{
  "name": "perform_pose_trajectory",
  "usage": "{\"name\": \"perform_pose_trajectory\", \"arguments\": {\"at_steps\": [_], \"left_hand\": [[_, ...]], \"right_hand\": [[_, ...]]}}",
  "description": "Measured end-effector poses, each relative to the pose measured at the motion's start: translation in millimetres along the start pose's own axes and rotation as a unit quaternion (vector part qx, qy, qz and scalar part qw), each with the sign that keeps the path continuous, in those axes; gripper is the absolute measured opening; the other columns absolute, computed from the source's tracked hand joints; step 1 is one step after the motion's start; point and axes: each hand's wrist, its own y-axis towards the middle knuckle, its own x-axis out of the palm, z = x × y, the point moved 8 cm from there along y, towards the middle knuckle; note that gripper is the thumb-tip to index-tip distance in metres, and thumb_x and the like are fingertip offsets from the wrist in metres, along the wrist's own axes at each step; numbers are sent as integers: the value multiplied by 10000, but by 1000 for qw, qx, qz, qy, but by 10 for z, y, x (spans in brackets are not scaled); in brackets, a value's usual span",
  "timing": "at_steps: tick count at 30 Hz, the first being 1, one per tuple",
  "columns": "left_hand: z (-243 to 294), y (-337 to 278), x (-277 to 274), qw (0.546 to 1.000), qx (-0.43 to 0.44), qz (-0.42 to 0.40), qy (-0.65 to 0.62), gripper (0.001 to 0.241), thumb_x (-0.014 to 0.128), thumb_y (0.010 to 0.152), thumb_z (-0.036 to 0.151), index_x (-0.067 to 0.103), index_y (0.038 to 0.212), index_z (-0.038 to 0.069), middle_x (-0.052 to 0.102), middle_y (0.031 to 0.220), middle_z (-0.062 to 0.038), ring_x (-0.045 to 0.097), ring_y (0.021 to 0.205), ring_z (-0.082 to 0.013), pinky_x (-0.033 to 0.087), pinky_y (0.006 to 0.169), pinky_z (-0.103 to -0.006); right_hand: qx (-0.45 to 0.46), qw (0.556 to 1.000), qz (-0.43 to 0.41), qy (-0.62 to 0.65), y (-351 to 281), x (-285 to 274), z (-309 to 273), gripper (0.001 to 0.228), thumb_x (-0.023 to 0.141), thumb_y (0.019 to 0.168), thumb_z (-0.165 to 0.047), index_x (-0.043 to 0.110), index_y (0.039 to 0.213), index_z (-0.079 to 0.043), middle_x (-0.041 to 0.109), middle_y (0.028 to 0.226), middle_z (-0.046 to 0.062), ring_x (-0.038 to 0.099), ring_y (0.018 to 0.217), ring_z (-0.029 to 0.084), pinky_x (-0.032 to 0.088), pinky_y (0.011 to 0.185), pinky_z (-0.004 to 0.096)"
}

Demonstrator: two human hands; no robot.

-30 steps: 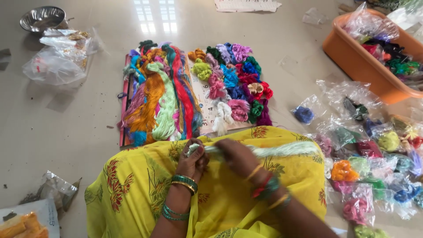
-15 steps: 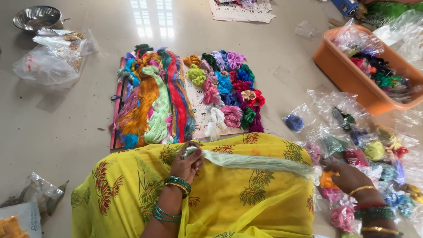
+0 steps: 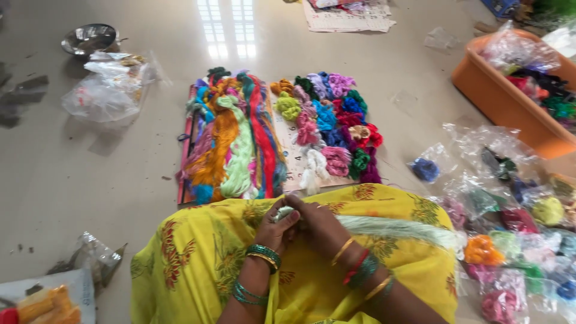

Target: The person sits at a table with colorful dyed fiber hanks and works them by hand: stretching a pale green fiber strand across their lap, folding and twisting it into a bundle, then braiding an orange fiber strand and tying it off, before returning to shape another green strand. Finished fiber pieces are placed with the pile of colored fibers on the table.

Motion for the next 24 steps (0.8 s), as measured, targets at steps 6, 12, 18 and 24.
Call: {"name": "perform_pose_trajectory", "arguments": {"at_steps": [6,12,18,24], "left_hand": [[-136,84,-2,997,20,-71,37,196,772,916,112,623,1038,77,628,747,4,545,527,-88,385,457,-233],[-50,32,101,996,-5,-48,73,178,750,910,119,610,1018,99,732,805,-85,542,523,-76,369,453,-224],[-154,167,-13,997,-7,-55,47,188,759,909,87,613,1028,82,702,791,-83,548,536,-89,403,481,-237],[7,64,138,997,-20,-62,31,157,676,922,89,617,1067,98,704,824,-78,578,577,-104,437,514,-243]], "right_hand": [[-80,984,117,-105,-530,-738,593,225,661,827,-92,666,1048,-52,684,951,177,667,882,418,545,771,459],[149,984,67,-72,-1525,-1562,2234,384,711,822,-112,710,1206,-114,801,935,95,757,846,217,592,785,337],[312,907,8,-282,-2367,-2196,3413,472,665,889,-227,654,1361,-244,758,1207,101,726,1088,290,565,964,400],[189,961,173,-104,-1649,-1775,1911,584,649,857,-230,538,1425,-152,628,1382,149,663,1178,334,527,976,419]]}}
